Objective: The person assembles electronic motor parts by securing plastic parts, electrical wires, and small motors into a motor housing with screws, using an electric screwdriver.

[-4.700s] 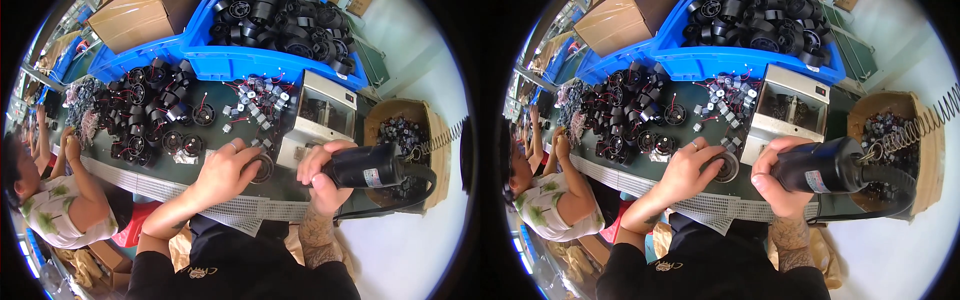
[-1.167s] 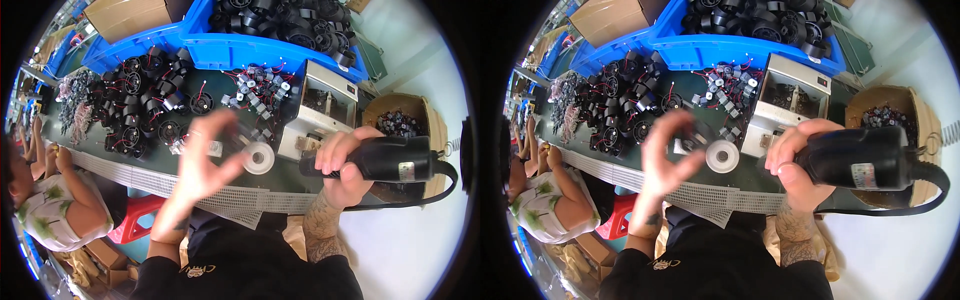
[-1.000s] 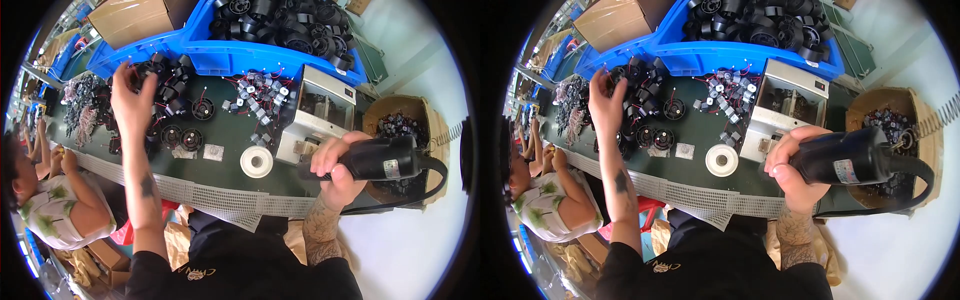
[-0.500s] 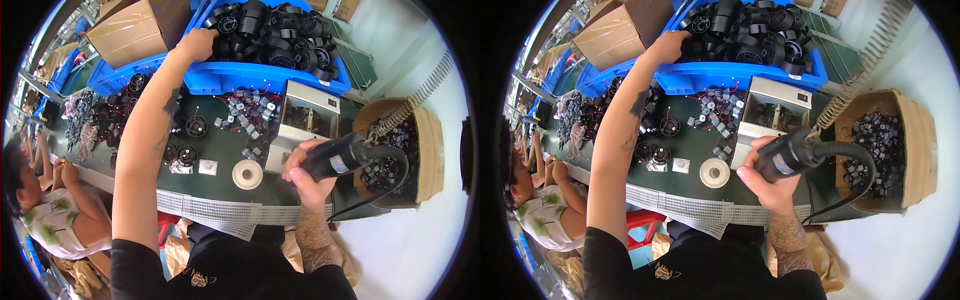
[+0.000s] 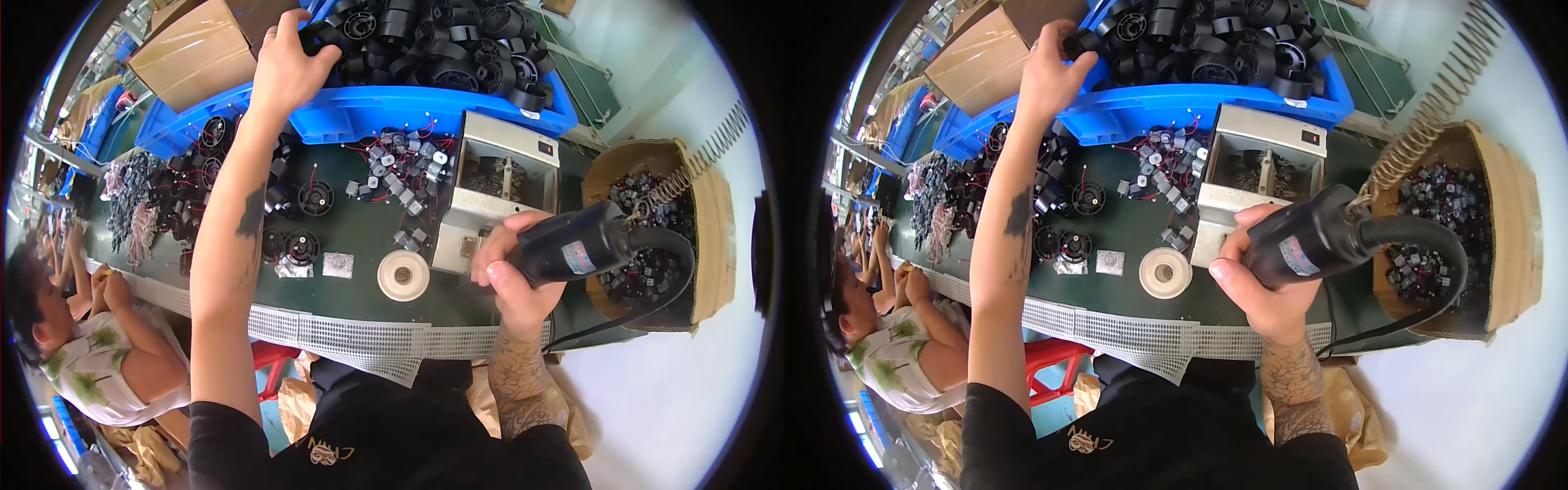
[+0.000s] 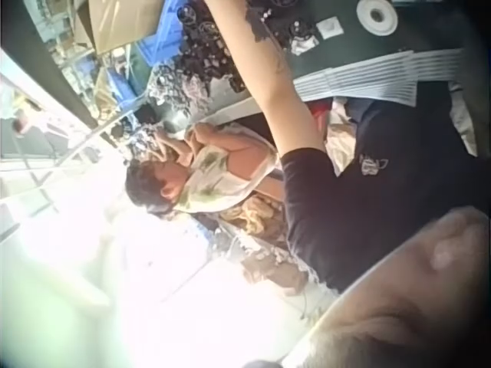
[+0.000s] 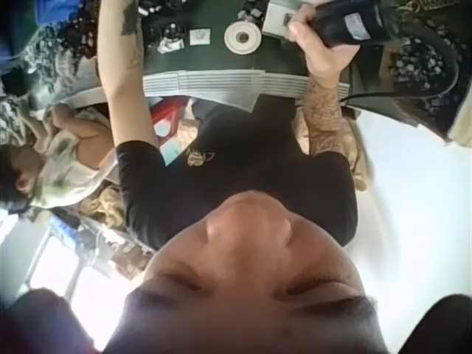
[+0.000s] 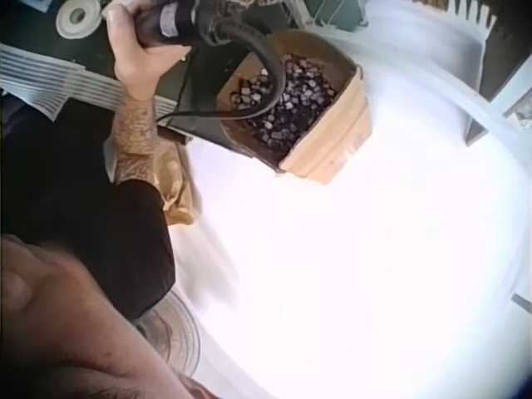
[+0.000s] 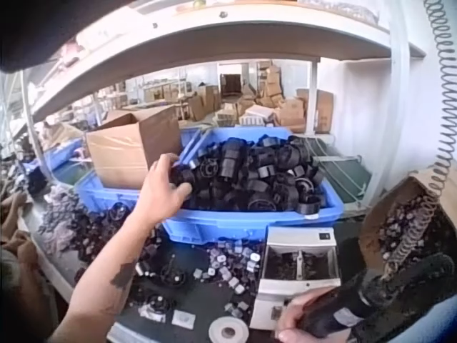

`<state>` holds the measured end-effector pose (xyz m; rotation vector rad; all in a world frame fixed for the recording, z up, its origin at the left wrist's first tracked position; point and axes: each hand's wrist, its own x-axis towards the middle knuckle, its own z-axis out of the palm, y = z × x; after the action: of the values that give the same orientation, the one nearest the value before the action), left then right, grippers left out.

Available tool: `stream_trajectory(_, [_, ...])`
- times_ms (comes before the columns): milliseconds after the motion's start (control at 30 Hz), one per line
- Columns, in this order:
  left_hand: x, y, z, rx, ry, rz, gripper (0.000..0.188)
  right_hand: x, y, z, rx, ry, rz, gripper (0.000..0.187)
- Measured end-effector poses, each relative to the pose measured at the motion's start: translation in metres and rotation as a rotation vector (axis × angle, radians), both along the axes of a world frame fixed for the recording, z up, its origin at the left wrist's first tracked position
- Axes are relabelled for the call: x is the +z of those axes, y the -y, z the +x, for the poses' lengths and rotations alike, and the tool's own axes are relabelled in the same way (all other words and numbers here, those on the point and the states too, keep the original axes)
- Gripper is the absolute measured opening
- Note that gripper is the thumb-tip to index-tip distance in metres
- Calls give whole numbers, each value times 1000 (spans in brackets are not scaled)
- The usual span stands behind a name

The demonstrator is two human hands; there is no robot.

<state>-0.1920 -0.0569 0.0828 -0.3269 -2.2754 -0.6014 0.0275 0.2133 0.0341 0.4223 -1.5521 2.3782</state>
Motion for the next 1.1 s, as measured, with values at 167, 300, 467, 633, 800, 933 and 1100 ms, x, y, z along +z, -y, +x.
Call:
stream_trajectory(167, [0,-50,125,-480,220,-11,46,0,-8,4,-19,-29,-32,46])
stream_trajectory(300, [-50,-59,198,-646,397,125,47,1,-4,2,-18,-38,-21,47])
stream_trajectory(467, [-71,-65,240,-497,519,104,40,3,0,3,-22,13,-26,49])
stream_trajectory(633, [-54,-64,240,-430,556,-118,40,-1,0,2,-18,1,-23,48])
stream_trajectory(800, [-51,-42,171,-310,536,-4,26,-3,-1,1,-47,-27,-11,47])
stream_trajectory(933, [-86,-32,120,-78,422,-500,15,-3,1,0,-32,-26,10,46])
stream_trajectory(1100, [-86,-39,104,-36,462,-762,14,-6,-3,-1,-52,-53,25,44])
